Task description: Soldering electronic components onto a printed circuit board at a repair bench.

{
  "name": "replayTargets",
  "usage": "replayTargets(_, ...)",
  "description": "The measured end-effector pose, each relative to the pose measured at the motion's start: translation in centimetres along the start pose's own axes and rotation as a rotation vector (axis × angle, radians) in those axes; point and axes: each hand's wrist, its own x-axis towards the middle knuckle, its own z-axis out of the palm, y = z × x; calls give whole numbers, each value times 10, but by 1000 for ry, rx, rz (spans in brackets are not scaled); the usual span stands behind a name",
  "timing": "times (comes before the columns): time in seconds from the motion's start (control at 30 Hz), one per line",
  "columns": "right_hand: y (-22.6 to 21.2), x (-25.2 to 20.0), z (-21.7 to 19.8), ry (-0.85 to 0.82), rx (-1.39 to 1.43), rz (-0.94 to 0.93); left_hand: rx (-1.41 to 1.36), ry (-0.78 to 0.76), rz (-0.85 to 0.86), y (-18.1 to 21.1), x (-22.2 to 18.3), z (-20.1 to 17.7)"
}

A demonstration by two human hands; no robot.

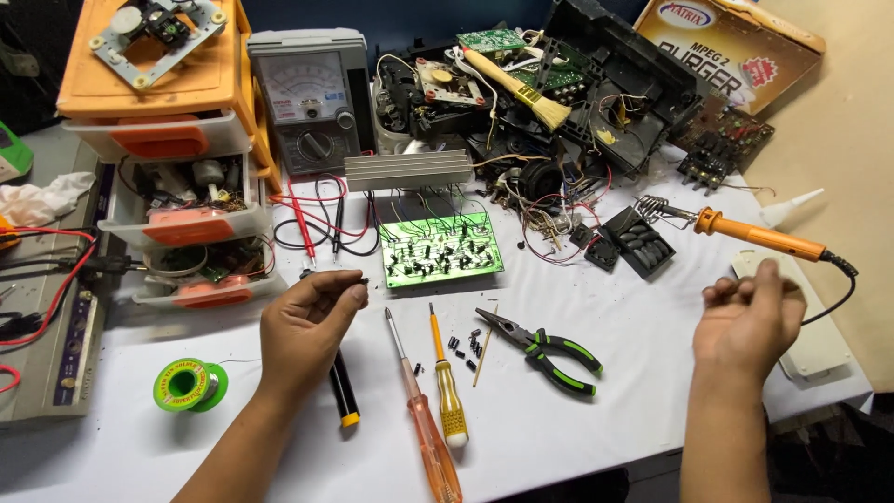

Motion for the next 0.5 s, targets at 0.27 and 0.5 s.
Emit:
replayTargets(0.27, 17, 47, 15, -234, -294, -145, 1, 33, 87, -11, 7, -3)
replayTargets(0.5, 7, 45, 11, -239, -474, -472, 39, 37, 122, -12, 8, -3)
